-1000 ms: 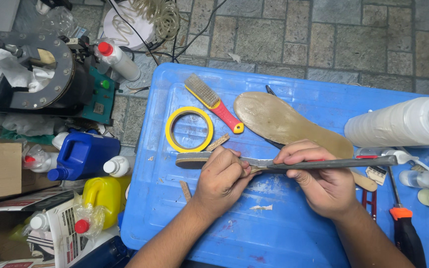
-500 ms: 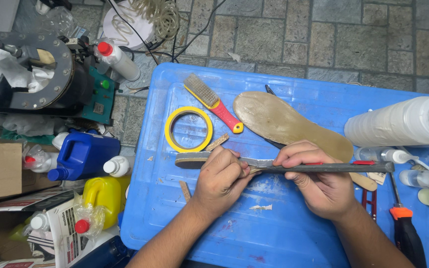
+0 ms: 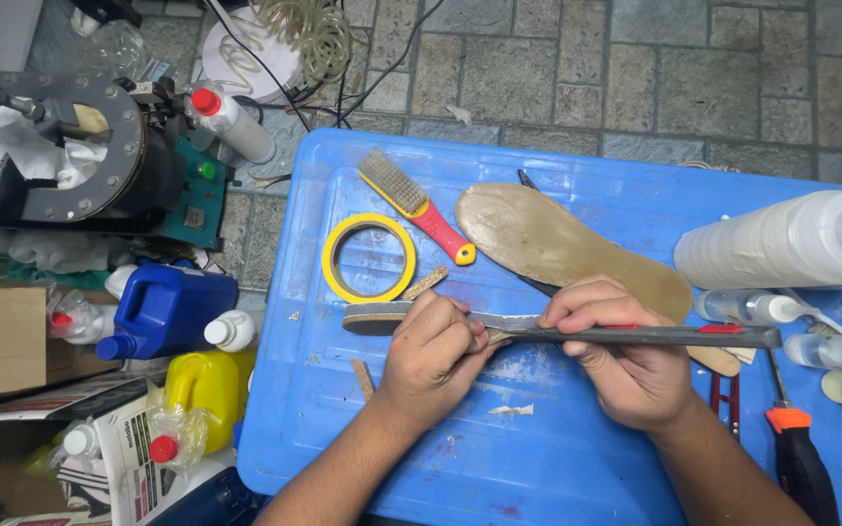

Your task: The person trims the edges of a shoe sole using a knife, repeatedly checking the fit and removing excess material. They then handle a black rubber strip, applying a substance to it with a brush and cutting it to size.

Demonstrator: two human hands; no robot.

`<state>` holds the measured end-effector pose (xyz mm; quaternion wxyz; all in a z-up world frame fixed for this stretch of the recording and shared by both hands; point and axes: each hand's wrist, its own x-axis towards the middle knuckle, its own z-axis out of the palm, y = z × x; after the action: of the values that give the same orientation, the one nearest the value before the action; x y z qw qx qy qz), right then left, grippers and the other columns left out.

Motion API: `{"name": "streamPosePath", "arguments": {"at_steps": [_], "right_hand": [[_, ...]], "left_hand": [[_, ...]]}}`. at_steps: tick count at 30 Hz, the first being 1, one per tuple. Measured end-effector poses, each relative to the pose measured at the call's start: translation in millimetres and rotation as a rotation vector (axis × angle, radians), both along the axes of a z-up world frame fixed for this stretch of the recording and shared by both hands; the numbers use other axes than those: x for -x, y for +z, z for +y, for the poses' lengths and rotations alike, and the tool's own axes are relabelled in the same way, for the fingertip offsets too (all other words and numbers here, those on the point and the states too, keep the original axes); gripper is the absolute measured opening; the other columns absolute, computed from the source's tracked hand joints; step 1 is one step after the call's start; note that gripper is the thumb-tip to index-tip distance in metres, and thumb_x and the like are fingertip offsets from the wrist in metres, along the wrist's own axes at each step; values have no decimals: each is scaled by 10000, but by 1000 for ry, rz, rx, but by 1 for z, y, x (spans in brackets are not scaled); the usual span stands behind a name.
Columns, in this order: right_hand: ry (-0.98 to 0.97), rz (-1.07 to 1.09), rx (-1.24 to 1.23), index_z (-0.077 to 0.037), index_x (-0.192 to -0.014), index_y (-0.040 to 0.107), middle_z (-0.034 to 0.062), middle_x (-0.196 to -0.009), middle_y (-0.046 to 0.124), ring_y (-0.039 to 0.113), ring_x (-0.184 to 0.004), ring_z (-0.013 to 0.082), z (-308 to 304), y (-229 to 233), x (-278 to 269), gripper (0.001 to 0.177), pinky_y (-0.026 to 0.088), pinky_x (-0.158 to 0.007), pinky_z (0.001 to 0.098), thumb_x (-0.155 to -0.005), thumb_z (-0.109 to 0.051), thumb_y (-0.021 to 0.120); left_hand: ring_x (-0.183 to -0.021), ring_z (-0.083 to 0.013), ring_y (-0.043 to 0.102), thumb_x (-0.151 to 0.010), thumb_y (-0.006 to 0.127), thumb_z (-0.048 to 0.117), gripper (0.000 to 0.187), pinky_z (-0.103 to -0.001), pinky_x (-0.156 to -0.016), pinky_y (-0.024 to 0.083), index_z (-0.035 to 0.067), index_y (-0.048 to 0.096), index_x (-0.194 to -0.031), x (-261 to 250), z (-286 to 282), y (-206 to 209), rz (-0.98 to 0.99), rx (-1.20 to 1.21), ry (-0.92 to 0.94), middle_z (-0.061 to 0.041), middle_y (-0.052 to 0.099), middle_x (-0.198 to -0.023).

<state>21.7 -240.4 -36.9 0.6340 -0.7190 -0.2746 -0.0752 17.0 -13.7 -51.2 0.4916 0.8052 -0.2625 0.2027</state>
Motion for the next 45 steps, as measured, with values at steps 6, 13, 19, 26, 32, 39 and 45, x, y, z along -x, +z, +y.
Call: {"name": "streamPosePath", "arguments": {"at_steps": [6, 13, 19, 26, 32, 39, 45], "right_hand": [[-8, -131, 196, -62, -1071, 613, 107, -1019, 708, 684, -984, 224, 5, 7, -3, 208, 549, -900, 360, -903, -58, 736], [-34, -29, 23, -60, -1087, 602, 123, -1042, 697, 681, -986, 228, 2, 0, 0, 172, 554, -894, 358, -949, -43, 704], [-42, -89, 125, -59, -1070, 612, 116, -1022, 710, 682, -967, 221, 4, 3, -2, 191, 549, -873, 353, -918, -55, 728], [-55, -65, 105, -56, -1078, 626, 101, -1029, 718, 688, -969, 222, 4, 2, -1, 186, 545, -877, 353, -924, -67, 728], [-23, -81, 109, -60, -1075, 627, 92, -1030, 720, 696, -965, 221, 2, 2, -4, 214, 562, -878, 342, -903, -72, 753], [-48, -96, 145, -60, -1060, 632, 92, -1008, 720, 692, -940, 223, 3, 0, -3, 220, 558, -860, 343, -878, -43, 755], [-51, -130, 86, -60, -1070, 606, 96, -1037, 712, 711, -968, 224, 1, -1, -3, 208, 582, -876, 341, -906, -49, 733]], "left_hand": [[-835, -252, 594, -758, 898, 13, 307, -364, -797, 544, 28, 596, -809, 0, -1, 0, -7, 6, 0, -76, 587, -852], [-830, -260, 593, -744, 899, 7, 313, -369, -782, 538, 28, 592, -800, 0, 0, -1, -6, -3, -7, -79, 587, -848], [-846, -267, 608, -743, 902, 3, 314, -369, -760, 522, 24, 594, -798, 1, 0, -4, 19, 3, -9, -81, 590, -849], [-857, -275, 613, -741, 882, -16, 296, -382, -781, 532, 24, 596, -803, 1, 1, -5, -5, -7, -28, -81, 581, -850], [-862, -284, 611, -739, 865, -50, 280, -388, -784, 529, 15, 601, -808, 2, 2, -6, -3, -3, -35, -94, 559, -841], [-859, -286, 606, -748, 853, -54, 267, -386, -795, 538, 12, 603, -814, 2, 2, -6, -12, -13, -41, -98, 555, -842], [-872, -301, 613, -754, 844, -58, 261, -394, -784, 524, 2, 599, -817, 1, 2, -5, -29, -16, -43, -111, 551, -845]]}}
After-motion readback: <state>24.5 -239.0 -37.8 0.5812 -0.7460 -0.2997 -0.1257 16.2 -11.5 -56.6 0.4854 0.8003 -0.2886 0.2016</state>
